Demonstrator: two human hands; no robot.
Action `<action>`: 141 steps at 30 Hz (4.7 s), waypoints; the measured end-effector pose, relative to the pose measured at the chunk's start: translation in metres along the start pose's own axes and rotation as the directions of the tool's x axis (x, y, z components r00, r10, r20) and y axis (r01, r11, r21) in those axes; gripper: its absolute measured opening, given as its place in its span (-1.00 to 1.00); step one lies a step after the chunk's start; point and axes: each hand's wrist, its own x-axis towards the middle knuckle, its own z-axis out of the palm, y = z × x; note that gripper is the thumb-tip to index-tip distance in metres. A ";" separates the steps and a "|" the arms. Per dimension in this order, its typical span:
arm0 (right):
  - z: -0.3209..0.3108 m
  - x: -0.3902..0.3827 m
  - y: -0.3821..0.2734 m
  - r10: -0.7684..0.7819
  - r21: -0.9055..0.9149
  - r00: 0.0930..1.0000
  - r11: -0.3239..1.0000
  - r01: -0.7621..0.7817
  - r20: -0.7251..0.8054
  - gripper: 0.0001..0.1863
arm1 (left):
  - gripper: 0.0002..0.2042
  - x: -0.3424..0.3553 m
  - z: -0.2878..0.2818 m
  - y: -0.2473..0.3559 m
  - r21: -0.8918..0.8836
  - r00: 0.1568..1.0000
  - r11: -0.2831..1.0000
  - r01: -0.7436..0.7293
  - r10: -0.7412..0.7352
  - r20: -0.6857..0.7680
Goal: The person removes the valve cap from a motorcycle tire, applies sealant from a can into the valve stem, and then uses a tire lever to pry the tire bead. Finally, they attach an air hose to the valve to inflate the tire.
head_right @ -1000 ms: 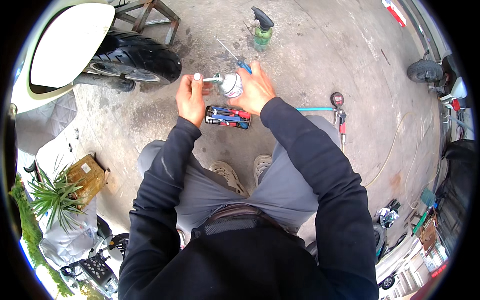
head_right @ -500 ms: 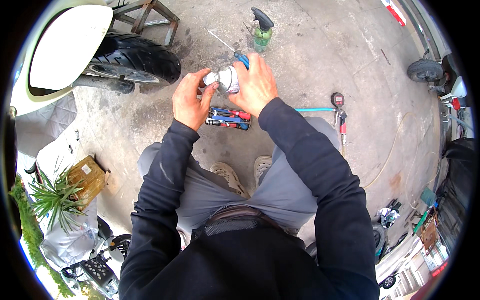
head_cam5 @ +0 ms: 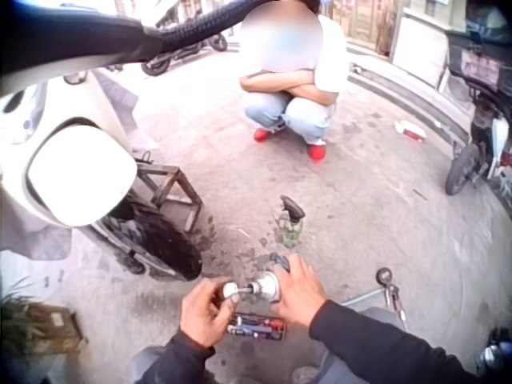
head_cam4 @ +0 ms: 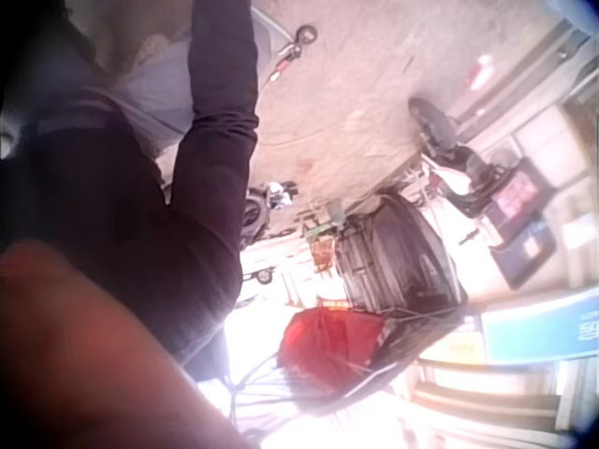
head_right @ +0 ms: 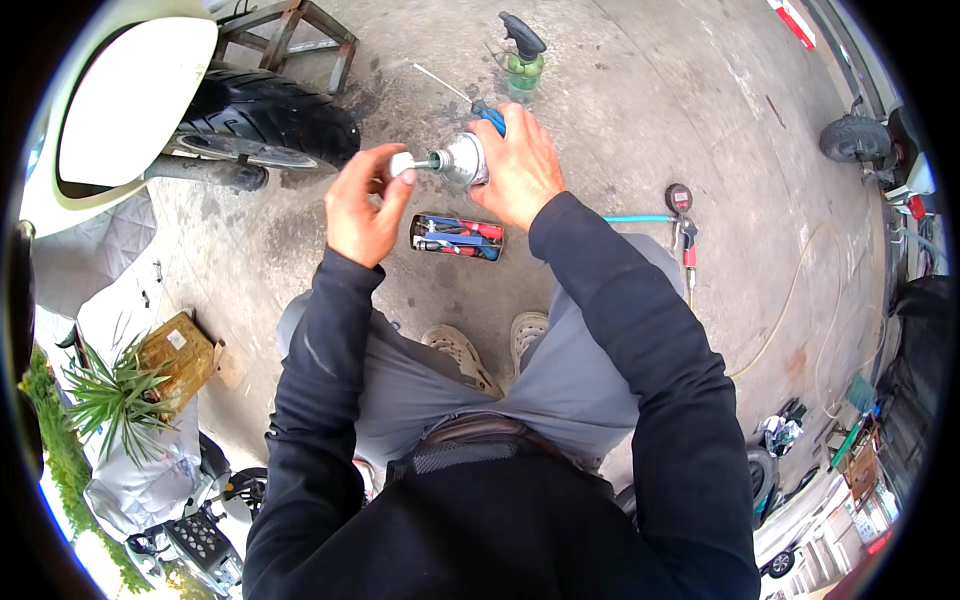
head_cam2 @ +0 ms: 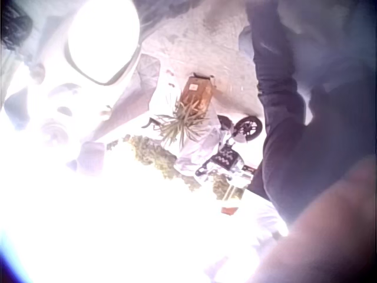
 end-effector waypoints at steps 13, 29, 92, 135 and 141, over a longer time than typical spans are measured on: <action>-0.009 0.000 0.003 0.071 0.351 0.987 0.929 -0.118 0.145 -0.17 | -0.75 -0.010 -0.004 -0.010 -0.362 0.965 0.932 0.038 -0.128 -0.228; 0.001 -0.001 0.001 0.055 0.341 0.997 0.937 -0.071 0.056 -0.20 | -0.76 -0.014 -0.005 -0.006 -0.423 0.970 0.905 0.039 -0.137 -0.203; 0.083 -0.006 0.117 0.748 0.023 0.664 0.664 -0.747 -0.020 -0.63 | -0.75 -0.022 0.008 -0.024 -0.658 0.757 0.545 0.519 -0.650 0.059; 0.104 0.052 -0.033 0.262 0.657 0.900 0.618 -0.433 0.347 -0.64 | -0.66 -0.025 -0.026 -0.044 -0.095 0.873 0.959 0.268 -0.283 -0.398; 0.096 0.060 -0.056 0.287 0.658 0.906 0.623 -0.422 0.310 -0.65 | -0.64 0.029 -0.060 -0.020 0.416 0.875 0.909 0.016 0.188 -0.446</action>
